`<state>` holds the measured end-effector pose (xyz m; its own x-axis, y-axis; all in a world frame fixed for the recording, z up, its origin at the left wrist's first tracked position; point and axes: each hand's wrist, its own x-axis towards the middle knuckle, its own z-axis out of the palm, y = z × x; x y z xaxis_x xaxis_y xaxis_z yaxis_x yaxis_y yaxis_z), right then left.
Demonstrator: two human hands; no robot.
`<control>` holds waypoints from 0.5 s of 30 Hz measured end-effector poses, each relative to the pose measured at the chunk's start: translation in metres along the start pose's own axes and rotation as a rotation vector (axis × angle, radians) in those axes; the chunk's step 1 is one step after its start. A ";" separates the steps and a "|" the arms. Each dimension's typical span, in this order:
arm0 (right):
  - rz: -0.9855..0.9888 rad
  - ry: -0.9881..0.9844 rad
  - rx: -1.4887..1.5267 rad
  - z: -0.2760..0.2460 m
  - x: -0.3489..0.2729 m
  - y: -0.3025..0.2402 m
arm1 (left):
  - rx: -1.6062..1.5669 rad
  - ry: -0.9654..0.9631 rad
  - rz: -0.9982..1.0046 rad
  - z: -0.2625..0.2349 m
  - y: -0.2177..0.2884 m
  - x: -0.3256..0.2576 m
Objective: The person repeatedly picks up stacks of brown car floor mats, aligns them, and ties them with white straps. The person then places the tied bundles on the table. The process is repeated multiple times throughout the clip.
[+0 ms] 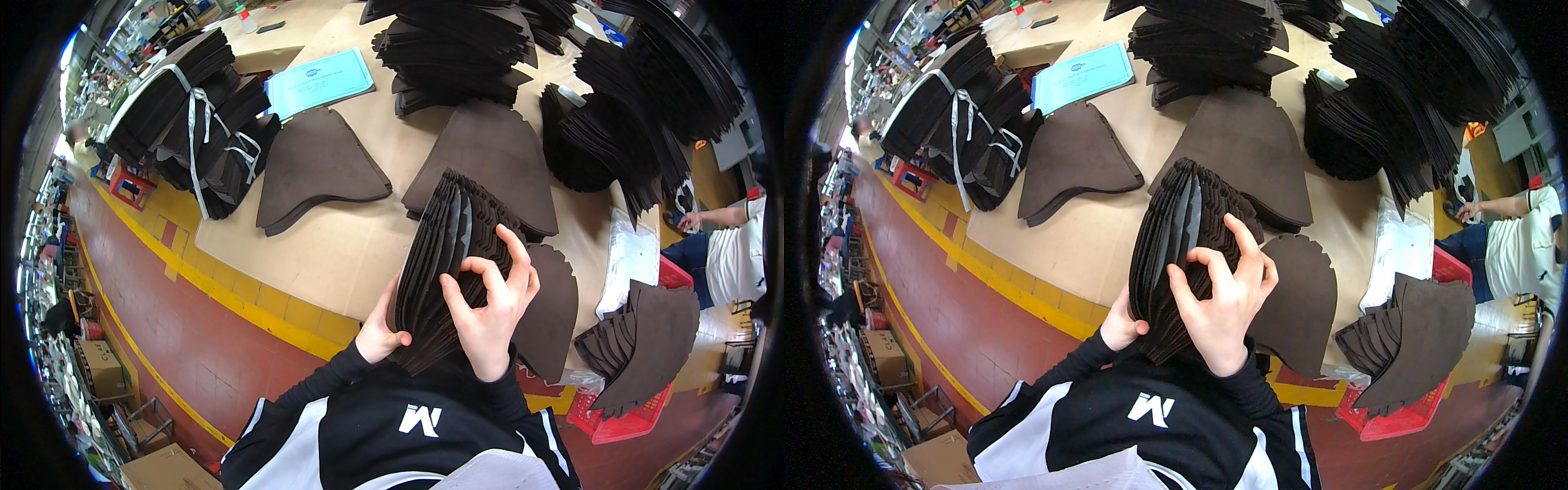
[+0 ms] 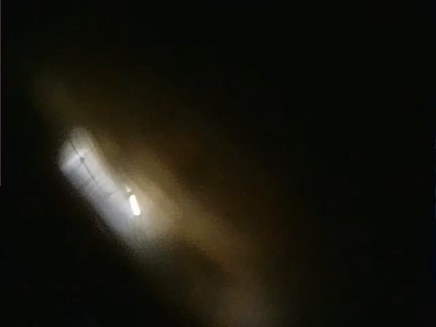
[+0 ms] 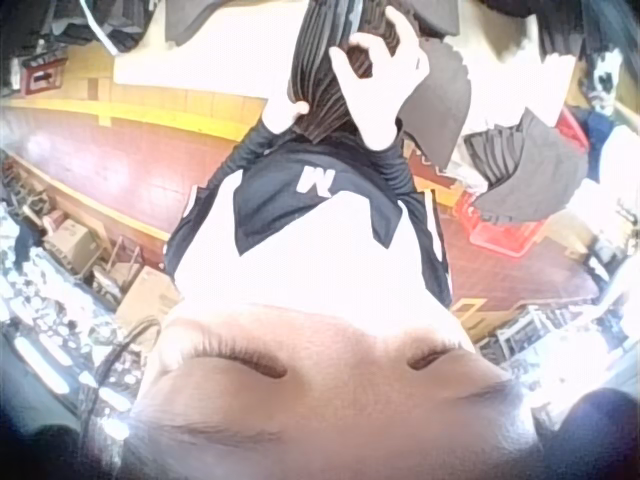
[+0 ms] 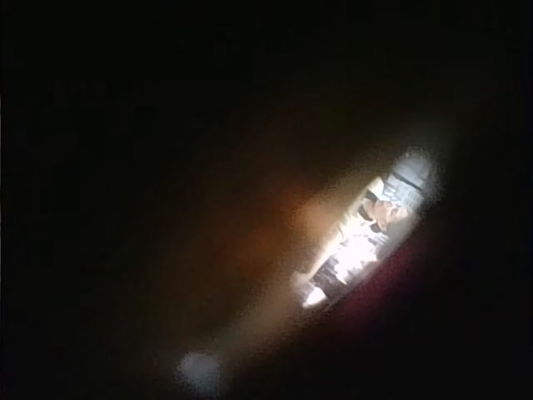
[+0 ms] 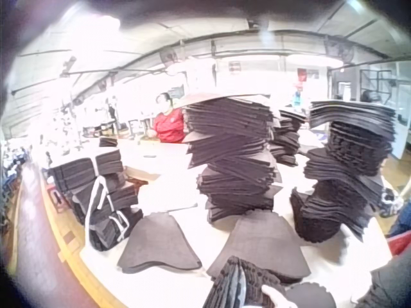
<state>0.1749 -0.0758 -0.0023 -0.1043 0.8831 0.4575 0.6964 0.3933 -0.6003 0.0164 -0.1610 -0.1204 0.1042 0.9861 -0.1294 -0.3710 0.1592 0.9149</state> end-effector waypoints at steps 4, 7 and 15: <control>0.035 0.134 0.005 0.007 -0.001 -0.008 | 0.026 0.007 0.005 -0.002 -0.004 0.000; -0.096 0.029 -0.138 0.004 0.000 -0.004 | 0.026 0.004 0.035 0.002 -0.001 0.002; -0.017 0.042 -0.056 0.004 -0.001 -0.006 | 0.025 -0.001 0.047 0.001 -0.004 0.004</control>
<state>0.1685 -0.0778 -0.0019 -0.0876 0.8645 0.4949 0.7337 0.3920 -0.5550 0.0187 -0.1580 -0.1239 0.0880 0.9924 -0.0856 -0.3524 0.1114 0.9292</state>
